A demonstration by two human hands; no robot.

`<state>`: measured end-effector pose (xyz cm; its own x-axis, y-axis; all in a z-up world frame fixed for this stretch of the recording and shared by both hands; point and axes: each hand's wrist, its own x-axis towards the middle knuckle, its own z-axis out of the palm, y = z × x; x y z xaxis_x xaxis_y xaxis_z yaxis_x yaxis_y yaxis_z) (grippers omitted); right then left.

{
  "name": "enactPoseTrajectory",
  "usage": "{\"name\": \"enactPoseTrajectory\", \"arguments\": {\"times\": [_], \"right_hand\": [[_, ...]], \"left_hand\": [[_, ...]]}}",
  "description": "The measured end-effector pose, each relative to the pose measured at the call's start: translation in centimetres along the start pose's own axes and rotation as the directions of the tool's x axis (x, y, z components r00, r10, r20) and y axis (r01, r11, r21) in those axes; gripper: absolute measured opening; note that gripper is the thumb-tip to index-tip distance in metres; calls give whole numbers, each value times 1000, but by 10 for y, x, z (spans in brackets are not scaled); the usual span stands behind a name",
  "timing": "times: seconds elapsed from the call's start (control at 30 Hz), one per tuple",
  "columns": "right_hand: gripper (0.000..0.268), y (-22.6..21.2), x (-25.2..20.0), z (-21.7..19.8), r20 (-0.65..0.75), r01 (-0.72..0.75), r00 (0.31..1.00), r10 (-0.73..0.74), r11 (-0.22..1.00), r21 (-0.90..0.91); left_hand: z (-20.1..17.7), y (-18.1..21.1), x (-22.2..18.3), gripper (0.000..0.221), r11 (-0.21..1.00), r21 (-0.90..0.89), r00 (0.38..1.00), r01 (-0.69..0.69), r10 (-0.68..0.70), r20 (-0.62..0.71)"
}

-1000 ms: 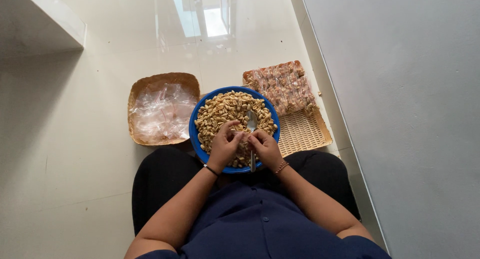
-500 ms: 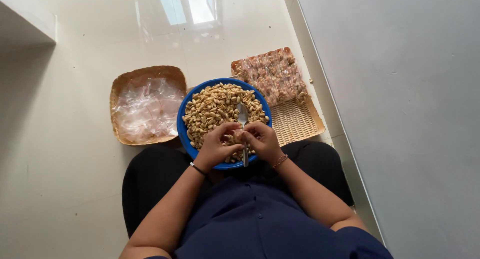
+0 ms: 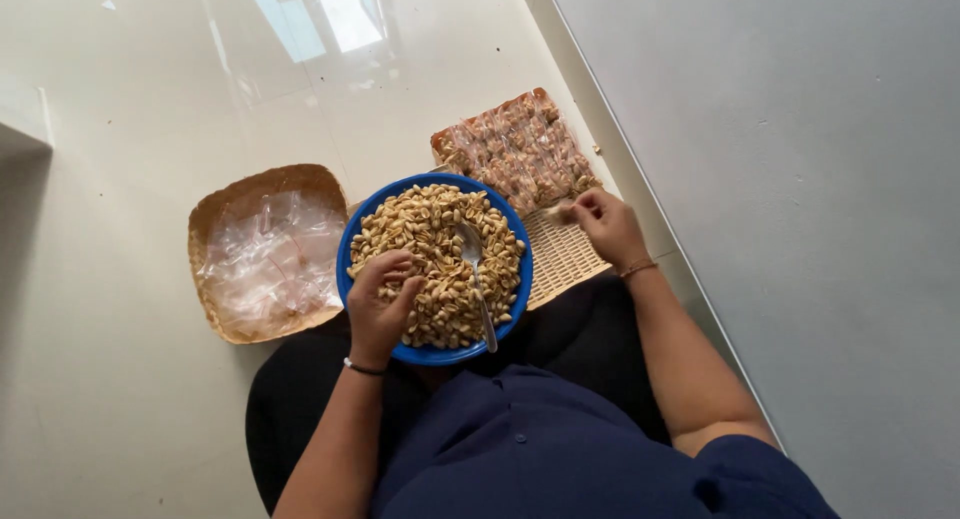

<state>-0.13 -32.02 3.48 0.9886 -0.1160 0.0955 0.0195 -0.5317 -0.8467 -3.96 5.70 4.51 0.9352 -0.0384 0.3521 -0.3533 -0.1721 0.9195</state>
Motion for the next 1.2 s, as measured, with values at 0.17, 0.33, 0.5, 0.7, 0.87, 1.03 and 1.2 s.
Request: {"name": "enactPoseTrajectory", "arguments": {"times": [0.17,0.33,0.5,0.7,0.87,1.03,1.2], "right_hand": [[18,61,39,-16,74,-173,971,226,887,-428],[15,144,70,13,9,-299,942,335,852,-430],[25,167,61,-7,-50,-177,984,174,878,-444],[22,168,-9,-70,-128,-179,983,135,875,-450],[23,165,-75,-92,-80,-310,949,305,853,-420],[29,220,-89,-92,117,-397,903,414,906,-149],[39,251,-117,-74,176,-509,844,507,860,-42]], "left_hand": [[-22,-49,6,24,995,-36,979,95,-100,-177],[-26,-66,4,18,985,-90,951,149,-167,-262],[-24,-63,7,16,984,-88,950,153,-171,-263],[-21,-55,8,17,981,-88,947,174,-191,-257],[-20,-45,7,15,982,-85,942,168,-185,-279],[-17,-46,1,14,985,-84,946,149,-167,-277],[-23,-35,-7,14,988,-48,936,149,-156,-315]]}}
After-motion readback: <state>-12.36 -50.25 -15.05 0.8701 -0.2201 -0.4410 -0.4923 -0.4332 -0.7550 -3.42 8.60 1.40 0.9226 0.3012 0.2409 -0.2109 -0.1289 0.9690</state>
